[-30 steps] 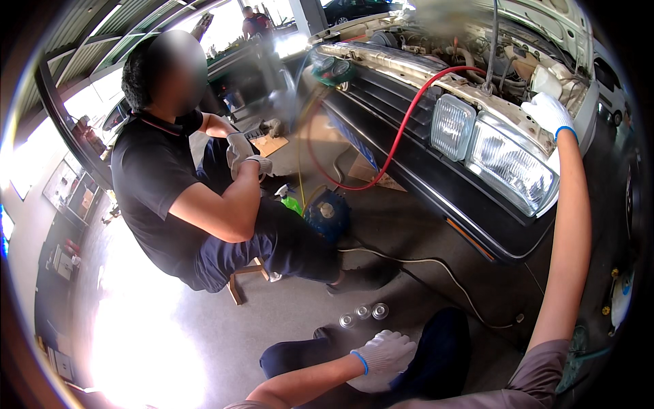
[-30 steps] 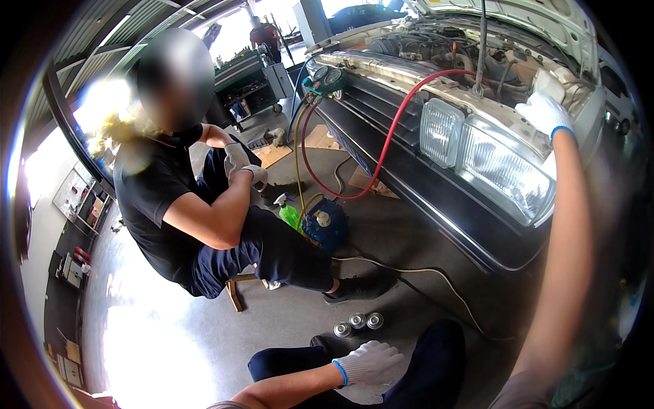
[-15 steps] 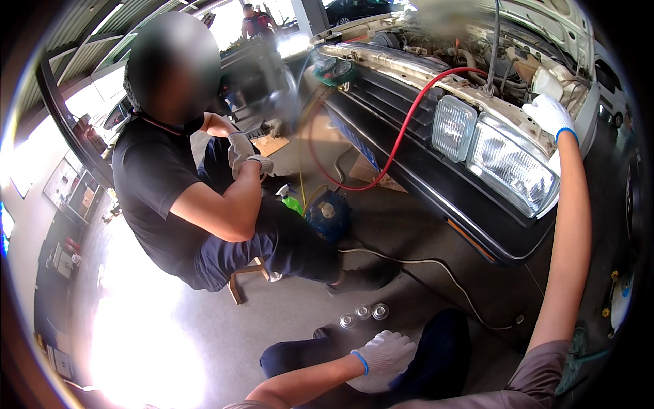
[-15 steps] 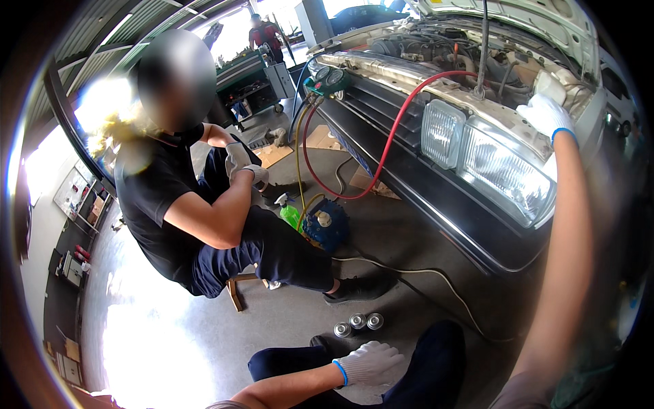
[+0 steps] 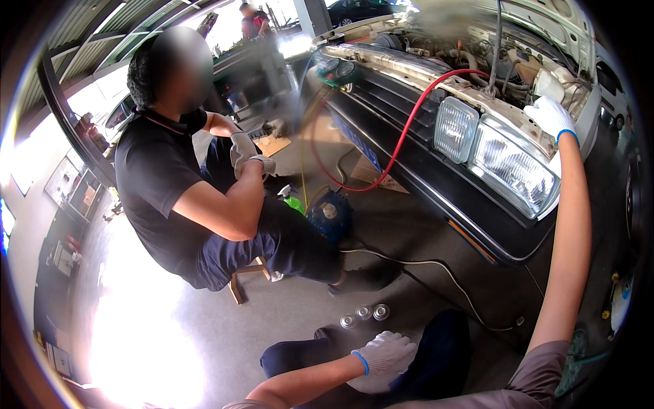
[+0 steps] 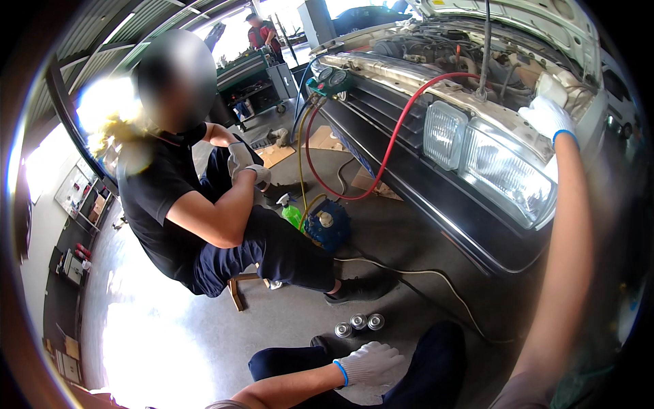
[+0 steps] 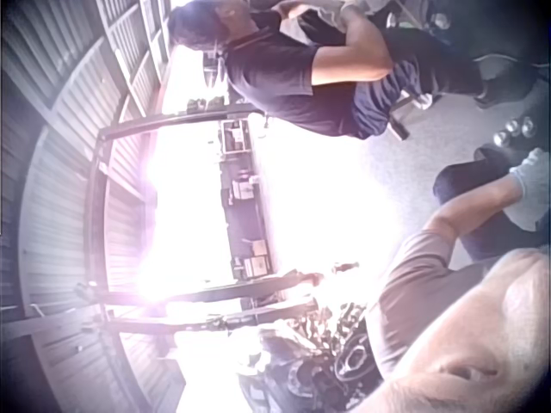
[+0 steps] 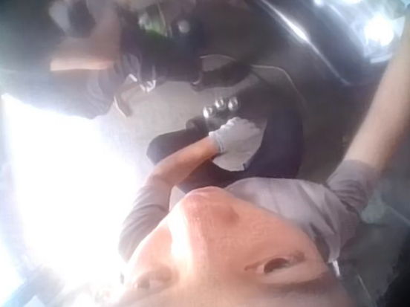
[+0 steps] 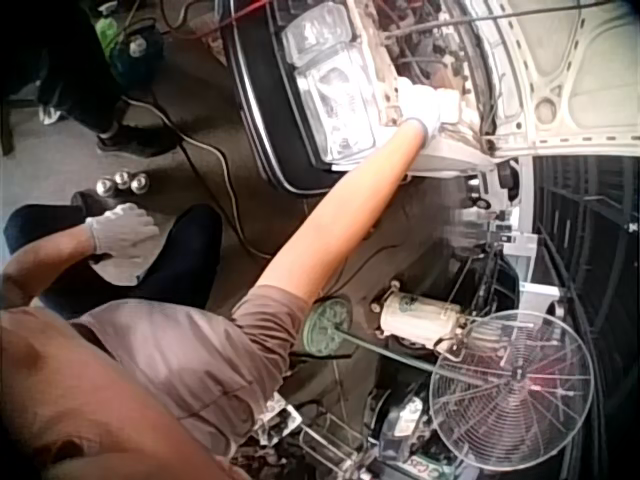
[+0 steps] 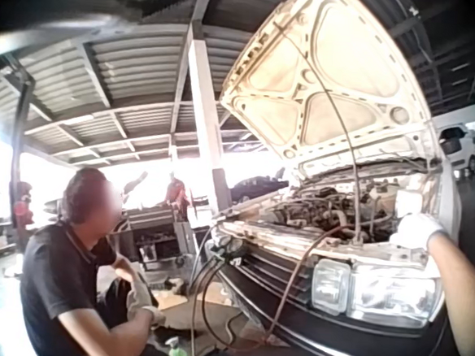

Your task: The person works with a colleague to service a car's air conditioning system by connecting hoses to the engine bay, monitoring a manifold gauge set, and wiping down parts of the front grille and headlights.

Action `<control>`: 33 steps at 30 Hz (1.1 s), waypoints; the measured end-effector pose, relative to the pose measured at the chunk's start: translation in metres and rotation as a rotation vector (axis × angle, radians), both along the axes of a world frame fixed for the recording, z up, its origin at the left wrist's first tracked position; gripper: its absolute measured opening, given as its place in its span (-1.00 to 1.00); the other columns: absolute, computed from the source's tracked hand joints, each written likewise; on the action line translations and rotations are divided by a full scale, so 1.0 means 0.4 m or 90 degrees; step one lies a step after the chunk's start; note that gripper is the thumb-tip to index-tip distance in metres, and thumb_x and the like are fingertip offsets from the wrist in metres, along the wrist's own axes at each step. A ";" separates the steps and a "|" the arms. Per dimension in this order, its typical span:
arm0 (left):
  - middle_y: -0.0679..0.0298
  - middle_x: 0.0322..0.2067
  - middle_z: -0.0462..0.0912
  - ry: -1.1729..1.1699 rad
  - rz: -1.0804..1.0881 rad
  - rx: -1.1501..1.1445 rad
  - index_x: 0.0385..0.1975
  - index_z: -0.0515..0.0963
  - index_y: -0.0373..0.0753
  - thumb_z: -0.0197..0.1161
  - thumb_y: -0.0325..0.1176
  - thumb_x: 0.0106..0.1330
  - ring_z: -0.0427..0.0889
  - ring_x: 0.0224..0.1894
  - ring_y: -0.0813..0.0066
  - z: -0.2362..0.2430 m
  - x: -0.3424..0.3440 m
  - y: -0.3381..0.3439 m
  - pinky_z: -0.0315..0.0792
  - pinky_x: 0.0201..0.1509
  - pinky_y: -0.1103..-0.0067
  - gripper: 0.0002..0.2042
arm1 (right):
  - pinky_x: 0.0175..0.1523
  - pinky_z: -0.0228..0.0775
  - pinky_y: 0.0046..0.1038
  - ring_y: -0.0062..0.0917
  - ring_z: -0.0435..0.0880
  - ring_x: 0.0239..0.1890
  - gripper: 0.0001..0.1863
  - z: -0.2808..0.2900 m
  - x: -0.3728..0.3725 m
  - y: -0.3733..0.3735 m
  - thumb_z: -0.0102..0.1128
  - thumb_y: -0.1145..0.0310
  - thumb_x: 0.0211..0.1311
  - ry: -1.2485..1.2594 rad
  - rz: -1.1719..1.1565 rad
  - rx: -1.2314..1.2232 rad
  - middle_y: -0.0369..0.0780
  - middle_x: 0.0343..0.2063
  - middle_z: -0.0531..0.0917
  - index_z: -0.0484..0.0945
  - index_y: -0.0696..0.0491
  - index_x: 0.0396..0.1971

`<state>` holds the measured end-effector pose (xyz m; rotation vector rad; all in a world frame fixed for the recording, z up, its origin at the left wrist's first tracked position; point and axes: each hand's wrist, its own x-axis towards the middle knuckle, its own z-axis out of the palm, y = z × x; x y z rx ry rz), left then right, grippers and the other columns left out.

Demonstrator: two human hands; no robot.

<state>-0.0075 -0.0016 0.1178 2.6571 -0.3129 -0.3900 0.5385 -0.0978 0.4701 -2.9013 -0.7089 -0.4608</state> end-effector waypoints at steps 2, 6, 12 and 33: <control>0.07 -0.04 0.69 0.001 -0.001 0.000 0.20 0.56 -0.25 0.44 -0.05 0.37 0.73 0.04 0.01 -0.004 0.000 0.001 0.58 0.15 0.20 -0.47 | 0.25 0.58 0.06 0.16 0.77 0.12 -0.39 -0.008 -0.004 0.005 0.24 -0.12 0.31 -0.003 -0.005 -0.004 0.17 0.03 0.79 0.81 0.17 -0.04; 0.09 -0.06 0.69 -0.011 0.001 0.001 0.18 0.57 -0.24 0.44 -0.04 0.37 0.73 0.02 0.03 -0.007 -0.003 0.000 0.58 0.13 0.21 -0.49 | 0.24 0.58 0.07 0.16 0.77 0.12 -0.38 -0.009 -0.005 0.002 0.24 -0.13 0.31 -0.003 -0.004 -0.006 0.17 0.03 0.79 0.80 0.18 -0.04; 0.11 -0.08 0.70 -0.040 0.002 0.012 0.14 0.58 -0.24 0.43 -0.03 0.37 0.74 0.01 0.06 -0.018 -0.006 0.000 0.59 0.10 0.22 -0.50 | 0.27 0.57 0.07 0.15 0.77 0.14 -0.38 -0.010 0.007 0.005 0.23 -0.14 0.31 0.001 -0.007 -0.001 0.16 0.04 0.78 0.80 0.17 -0.04; 0.18 -0.26 0.67 -0.086 0.020 0.030 -0.18 0.64 -0.17 0.41 -0.09 0.27 0.71 -0.17 0.13 -0.018 0.017 0.013 0.52 -0.07 0.28 -0.70 | 0.01 0.62 -0.09 -0.15 0.84 -0.29 -0.31 -0.023 0.316 -0.055 0.29 -0.20 0.42 -0.062 0.153 -0.103 0.10 -0.50 0.74 0.75 0.29 -0.33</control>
